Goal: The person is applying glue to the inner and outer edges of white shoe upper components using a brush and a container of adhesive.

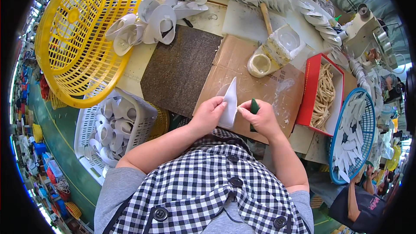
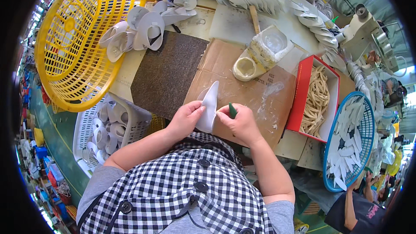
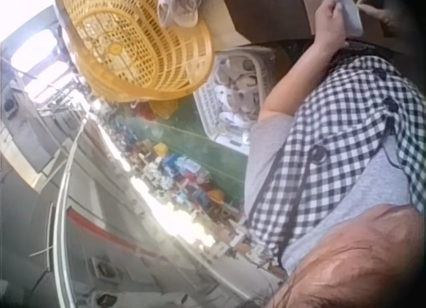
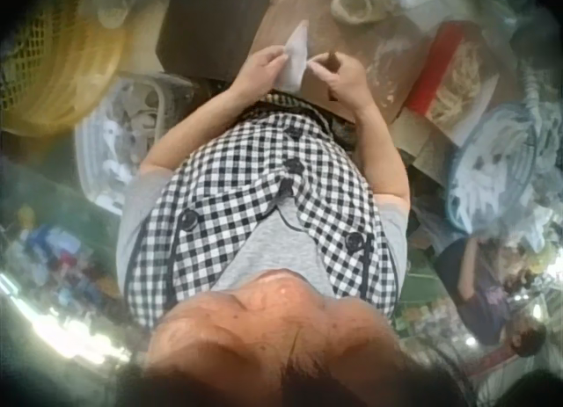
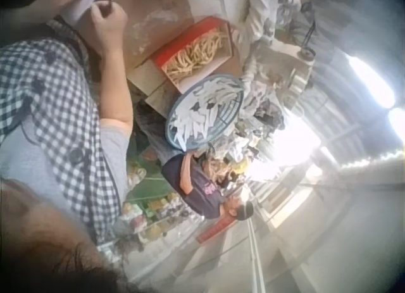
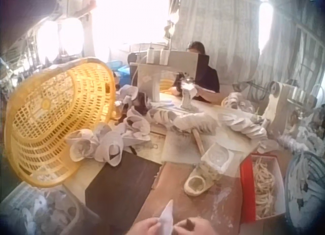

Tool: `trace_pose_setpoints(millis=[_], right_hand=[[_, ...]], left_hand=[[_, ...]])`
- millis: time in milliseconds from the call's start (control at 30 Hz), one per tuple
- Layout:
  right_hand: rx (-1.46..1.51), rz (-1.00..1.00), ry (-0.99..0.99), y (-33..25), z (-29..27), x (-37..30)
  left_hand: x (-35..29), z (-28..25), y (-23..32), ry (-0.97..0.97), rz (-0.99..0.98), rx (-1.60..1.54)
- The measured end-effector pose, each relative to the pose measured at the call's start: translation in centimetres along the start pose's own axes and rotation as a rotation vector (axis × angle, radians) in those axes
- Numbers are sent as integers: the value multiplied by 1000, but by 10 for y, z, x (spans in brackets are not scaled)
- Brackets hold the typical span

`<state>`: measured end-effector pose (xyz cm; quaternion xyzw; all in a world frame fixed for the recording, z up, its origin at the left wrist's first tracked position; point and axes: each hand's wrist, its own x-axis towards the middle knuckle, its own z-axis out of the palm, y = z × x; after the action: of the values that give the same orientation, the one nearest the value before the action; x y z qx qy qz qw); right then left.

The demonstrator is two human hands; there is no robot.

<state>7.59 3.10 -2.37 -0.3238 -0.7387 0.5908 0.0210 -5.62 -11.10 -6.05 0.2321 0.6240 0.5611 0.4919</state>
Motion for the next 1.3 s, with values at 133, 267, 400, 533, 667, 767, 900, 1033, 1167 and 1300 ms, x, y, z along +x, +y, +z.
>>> trace_pose_setpoints(millis=[133,267,400,533,667,767,900,1033,1167,1300], right_hand=[[-229,-553,124,7,7,4],[-482,-881,362,1,4,-6],[-433,-768,281,0,1,-2],[-315,-749,66,4,3,0],[-424,-763,40,14,6,0],[-645,-783,72,15,17,-10],[-822,-766,242,23,31,-20],[-793,-746,376,26,36,-15],[-462,-674,491,27,15,-13],[-593,-441,601,44,-22,-31]], left_hand=[[-4,0,4,67,-111,-253],[-1,-10,9,171,-215,-370],[-8,-10,11,136,-152,-295],[-10,-1,15,11,-158,-210],[-19,-6,11,-6,-94,21],[-21,-4,-1,-22,-49,110],[-14,6,-8,-12,-33,103],[-9,12,-4,-21,-88,146],[-12,20,-4,-11,-173,-29],[-3,20,3,39,-138,-183]])
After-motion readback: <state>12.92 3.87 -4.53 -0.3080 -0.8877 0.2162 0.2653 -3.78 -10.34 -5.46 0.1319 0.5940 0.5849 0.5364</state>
